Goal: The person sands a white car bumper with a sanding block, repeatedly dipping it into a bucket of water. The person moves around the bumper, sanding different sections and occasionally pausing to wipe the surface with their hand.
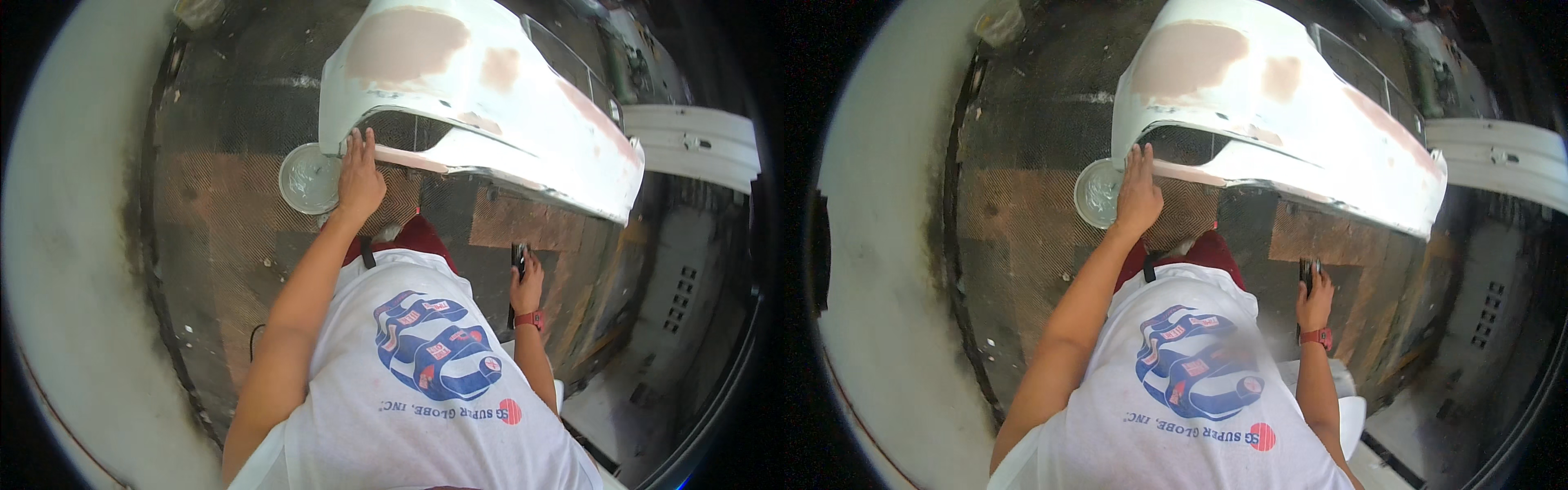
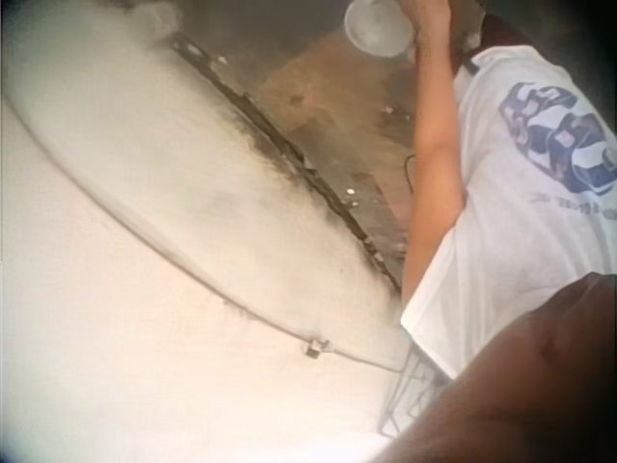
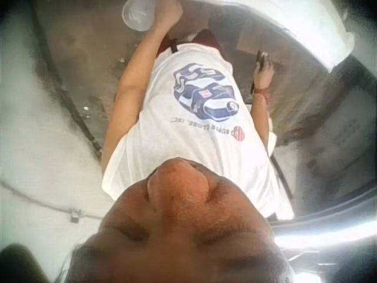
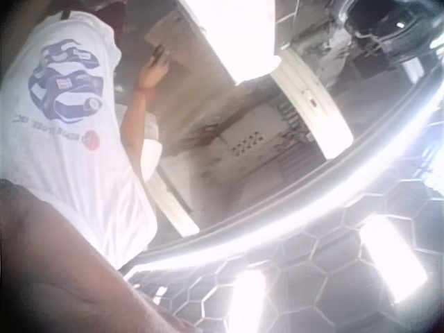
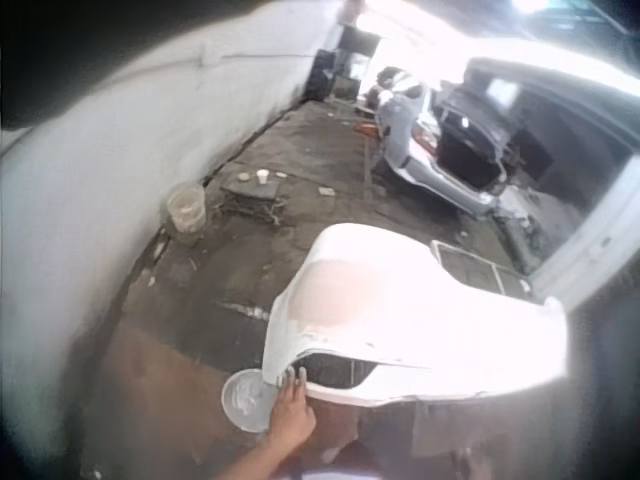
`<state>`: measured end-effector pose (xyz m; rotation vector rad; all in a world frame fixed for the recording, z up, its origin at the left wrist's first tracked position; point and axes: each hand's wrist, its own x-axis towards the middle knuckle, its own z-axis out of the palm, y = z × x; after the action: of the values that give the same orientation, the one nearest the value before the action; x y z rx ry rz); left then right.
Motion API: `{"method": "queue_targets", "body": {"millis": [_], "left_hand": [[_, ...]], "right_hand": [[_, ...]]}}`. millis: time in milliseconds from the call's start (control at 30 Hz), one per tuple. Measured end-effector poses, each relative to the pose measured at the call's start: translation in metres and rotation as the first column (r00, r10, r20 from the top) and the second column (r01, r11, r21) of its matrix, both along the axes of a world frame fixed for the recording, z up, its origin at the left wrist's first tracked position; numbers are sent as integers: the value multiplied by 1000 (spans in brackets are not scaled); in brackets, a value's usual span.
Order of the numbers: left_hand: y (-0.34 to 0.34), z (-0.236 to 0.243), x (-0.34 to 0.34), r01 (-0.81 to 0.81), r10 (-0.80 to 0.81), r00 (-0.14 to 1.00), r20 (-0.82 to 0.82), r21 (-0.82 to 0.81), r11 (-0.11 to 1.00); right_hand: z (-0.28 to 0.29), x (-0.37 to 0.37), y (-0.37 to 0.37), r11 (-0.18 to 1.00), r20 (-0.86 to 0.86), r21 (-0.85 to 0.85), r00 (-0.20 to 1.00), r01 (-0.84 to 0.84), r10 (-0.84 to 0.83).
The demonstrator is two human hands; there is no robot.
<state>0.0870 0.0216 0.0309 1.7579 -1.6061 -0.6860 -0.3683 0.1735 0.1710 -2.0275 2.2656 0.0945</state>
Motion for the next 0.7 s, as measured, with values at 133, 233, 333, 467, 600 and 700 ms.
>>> {"method": "queue_targets", "body": {"millis": [133, 233, 333, 467, 600, 700], "left_hand": [[-5, 28, -7, 197, -222, 949, 224, 127, 972], [-5, 46, -18, 269, -309, 901, 304, 166, 949], [3, 70, -41, 268, -295, 914, 279, 131, 954], [1, 85, -79, 346, -355, 855, 379, 93, 934], [3, 93, -95, 412, -407, 774, 485, 102, 905], [7, 92, -67, 381, -413, 796, 442, 163, 910]], "right_hand": [[-71, -70, 154, 928, -40, 196, 948, 316, -315], [-94, -76, 238, 787, -61, 285, 830, 547, -555], [-115, -83, 305, 720, 12, 283, 749, 633, -663], [-159, -73, 342, 735, 175, 277, 719, 620, -672], [-173, -43, 333, 767, 289, 282, 711, 577, -641], [-181, -39, 325, 776, 293, 225, 718, 590, -631]]}}
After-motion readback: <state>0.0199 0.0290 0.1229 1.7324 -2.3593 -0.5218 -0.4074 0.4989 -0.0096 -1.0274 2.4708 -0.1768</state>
